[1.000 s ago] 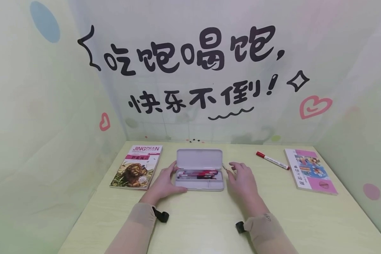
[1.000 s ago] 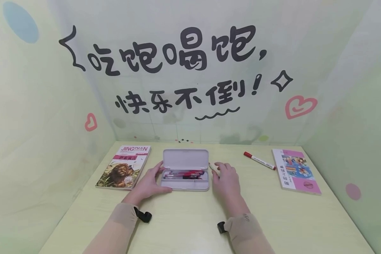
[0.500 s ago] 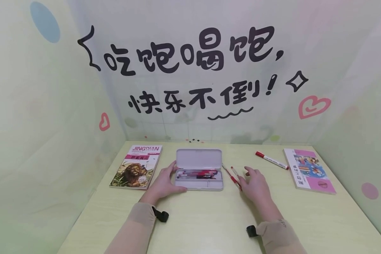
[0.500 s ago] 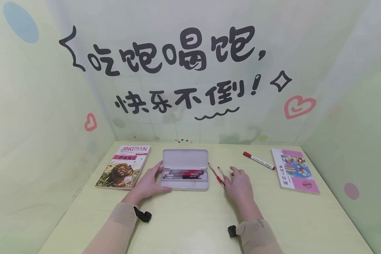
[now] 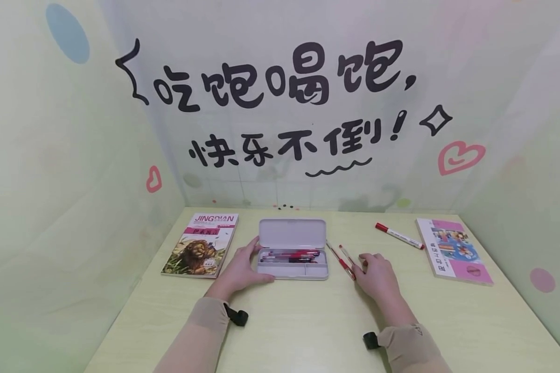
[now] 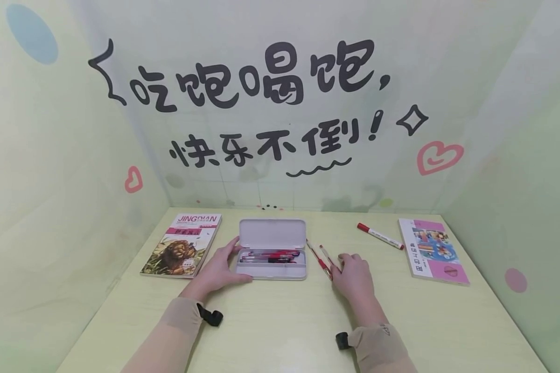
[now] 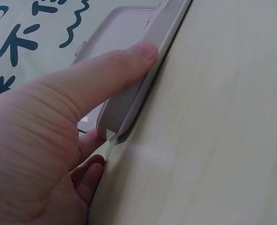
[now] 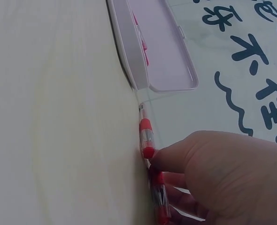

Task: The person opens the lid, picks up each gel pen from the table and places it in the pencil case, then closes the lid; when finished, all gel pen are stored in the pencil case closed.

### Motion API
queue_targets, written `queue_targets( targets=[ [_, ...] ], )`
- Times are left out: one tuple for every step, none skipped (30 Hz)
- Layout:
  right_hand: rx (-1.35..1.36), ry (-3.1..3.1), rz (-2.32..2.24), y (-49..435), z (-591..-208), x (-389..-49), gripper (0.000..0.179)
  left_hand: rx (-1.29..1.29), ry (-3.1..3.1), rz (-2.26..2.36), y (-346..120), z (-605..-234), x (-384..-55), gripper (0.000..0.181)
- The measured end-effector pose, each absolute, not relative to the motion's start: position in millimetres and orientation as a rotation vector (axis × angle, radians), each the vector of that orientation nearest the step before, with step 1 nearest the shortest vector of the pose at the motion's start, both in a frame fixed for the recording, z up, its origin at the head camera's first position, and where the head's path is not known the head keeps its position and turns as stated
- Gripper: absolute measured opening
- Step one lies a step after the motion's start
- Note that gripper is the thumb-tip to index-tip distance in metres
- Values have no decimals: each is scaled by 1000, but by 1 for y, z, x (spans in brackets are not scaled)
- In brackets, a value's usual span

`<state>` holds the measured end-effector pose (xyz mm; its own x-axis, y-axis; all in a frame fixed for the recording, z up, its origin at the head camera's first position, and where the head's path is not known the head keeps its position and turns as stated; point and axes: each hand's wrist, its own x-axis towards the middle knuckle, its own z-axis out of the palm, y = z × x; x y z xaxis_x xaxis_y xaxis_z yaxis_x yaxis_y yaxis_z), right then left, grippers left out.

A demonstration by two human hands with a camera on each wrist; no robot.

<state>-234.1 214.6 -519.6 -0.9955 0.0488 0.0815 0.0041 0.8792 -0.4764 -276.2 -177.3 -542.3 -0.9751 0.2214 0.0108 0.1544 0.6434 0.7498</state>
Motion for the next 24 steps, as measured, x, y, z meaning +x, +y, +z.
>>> queue_targets(
  targets=[
    [-42,-2954,747,215,-520,-234,44,318,2773,1254,-177,-542,-276,142],
    [-42,-2953,743,215,-520,-235,41,320,2773,1254,-177,-542,-276,142],
    [-38,-2950,743,215,-520,-235,38,321,2773,1255,-177,-542,-276,142],
    [-38,-2950,744,216,-520,-235,35,322,2773,1256,-177,-542,-276,142],
    [-36,-2951,749,216,-520,-236,32,322,2772,1259,-177,-542,-276,141],
    [-39,-2952,756,216,-521,-236,29,321,2771,1260,-177,-542,-276,141],
    [-39,-2952,762,216,-521,-236,27,320,2771,1262,-177,-542,-276,141],
    [-41,-2953,766,216,-521,-236,25,319,2769,1265,-177,-542,-276,141],
    [-45,-2953,771,216,-521,-237,24,318,2769,1268,-177,-543,-276,141],
    [-52,-2955,775,216,-521,-237,23,319,2766,1274,-178,-543,-276,141],
    [-57,-2955,779,216,-522,-237,23,318,2765,1277,-178,-543,-276,141],
    [-62,-2955,782,217,-522,-237,23,317,2766,1277,-178,-544,-276,141],
    [-68,-2956,786,217,-522,-237,23,317,2765,1278,-178,-544,-277,141],
    [-73,-2955,790,217,-522,-237,24,318,2764,1280,-178,-545,-277,141],
    [-77,-2953,793,217,-522,-238,24,319,2764,1281,-178,-545,-277,142],
    [-82,-2950,797,216,-522,-238,25,318,2764,1281,-179,-545,-277,142],
    [-87,-2946,801,216,-521,-238,26,316,2765,1278,-179,-545,-277,142],
    [-90,-2940,805,216,-520,-238,27,315,2765,1276,-179,-545,-277,142],
    [-93,-2932,808,215,-520,-239,28,315,2765,1276,-179,-545,-277,142],
    [-95,-2920,812,214,-519,-239,29,316,2765,1275,-178,-544,-277,142],
    [-94,-2906,815,214,-518,-239,29,314,2766,1271,-178,-544,-276,142],
    [-97,-2888,818,212,-517,-239,29,314,2765,1269,-178,-544,-276,142],
    [-99,-2866,824,211,-516,-239,28,314,2766,1266,-178,-544,-276,142],
    [-102,-2844,831,210,-516,-239,28,313,2765,1265,-178,-544,-276,142]
  ],
)
